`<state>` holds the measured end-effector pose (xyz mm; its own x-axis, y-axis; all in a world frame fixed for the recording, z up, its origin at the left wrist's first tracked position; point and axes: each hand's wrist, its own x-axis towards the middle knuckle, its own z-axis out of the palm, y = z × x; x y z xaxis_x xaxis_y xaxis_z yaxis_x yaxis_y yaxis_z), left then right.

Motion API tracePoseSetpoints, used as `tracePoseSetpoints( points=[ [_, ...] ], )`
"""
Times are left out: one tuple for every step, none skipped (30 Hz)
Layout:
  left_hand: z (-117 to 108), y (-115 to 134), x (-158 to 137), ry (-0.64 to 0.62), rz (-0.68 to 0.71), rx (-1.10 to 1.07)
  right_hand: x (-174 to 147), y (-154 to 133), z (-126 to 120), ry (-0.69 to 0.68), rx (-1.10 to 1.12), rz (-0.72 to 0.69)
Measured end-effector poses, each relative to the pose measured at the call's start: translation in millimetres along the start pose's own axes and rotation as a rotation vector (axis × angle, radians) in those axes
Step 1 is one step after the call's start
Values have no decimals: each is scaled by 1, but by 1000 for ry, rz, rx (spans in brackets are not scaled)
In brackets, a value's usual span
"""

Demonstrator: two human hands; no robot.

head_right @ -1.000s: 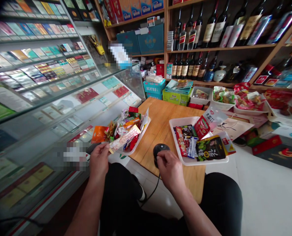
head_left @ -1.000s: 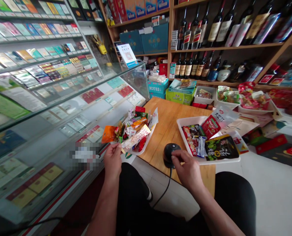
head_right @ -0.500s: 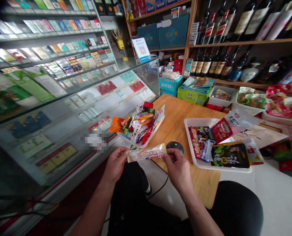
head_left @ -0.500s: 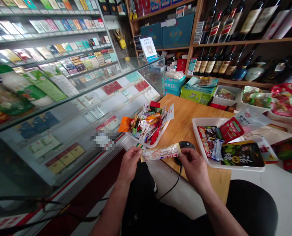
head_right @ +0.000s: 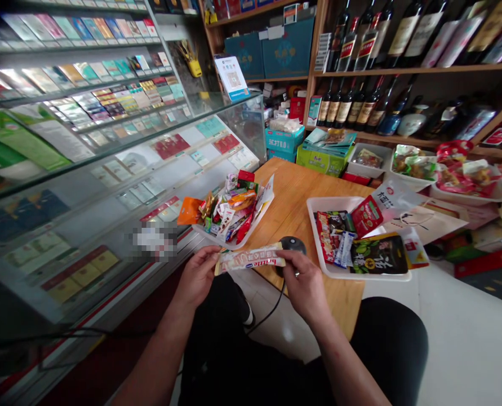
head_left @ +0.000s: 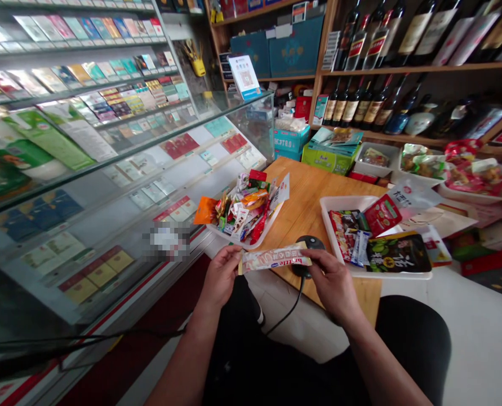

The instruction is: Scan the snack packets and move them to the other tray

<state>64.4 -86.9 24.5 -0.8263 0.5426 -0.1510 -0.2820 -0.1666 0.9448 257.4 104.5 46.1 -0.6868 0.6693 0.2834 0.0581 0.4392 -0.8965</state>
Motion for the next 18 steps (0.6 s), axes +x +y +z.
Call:
tracePoseSetpoints(
  points=[
    [2,3,-1,-19,-15,-3,1,1,-1,20,-7,18],
    [4,5,-3,-37,-28,-7,2,3,-2,44,-12,41],
    [5,7,-4,-55,-36,-12,3,3,-4,68,-14,64],
    [7,9,-5,-76,-37,-13,4,4,-5,86,-17,85],
    [9,10,-6,-99,-32,-7,6,3,-7,101,-20,103],
    [11,11,-6,-125,-23,7,8,3,-9,111,-24,118],
    [13,11,-5,-145,-10,30,10,1,-11,114,-28,135],
    [15,11,-4,-155,4,59,13,0,-14,113,-33,152],
    [17,11,-2,-150,18,96,16,-1,-17,112,-38,168],
    [19,10,0,-131,33,139,20,-2,-19,112,-43,179],
    [21,9,3,-101,50,182,24,-3,-22,111,-51,185],
    [24,8,7,-71,68,222,28,-2,-24,110,-63,187],
    [26,8,11,-46,88,257,32,-1,-26,109,-77,183],
    [29,7,15,-32,109,284,36,0,-29,110,-92,172],
    [33,6,19,-27,132,300,40,2,-31,113,-106,159],
    [36,6,23,-30,154,309,44,5,-34,116,-120,145],
    [40,6,27,-36,173,314,48,7,-37,123,-131,134],
    [45,6,30,-47,187,316,52,10,-39,132,-138,126]
  ],
)
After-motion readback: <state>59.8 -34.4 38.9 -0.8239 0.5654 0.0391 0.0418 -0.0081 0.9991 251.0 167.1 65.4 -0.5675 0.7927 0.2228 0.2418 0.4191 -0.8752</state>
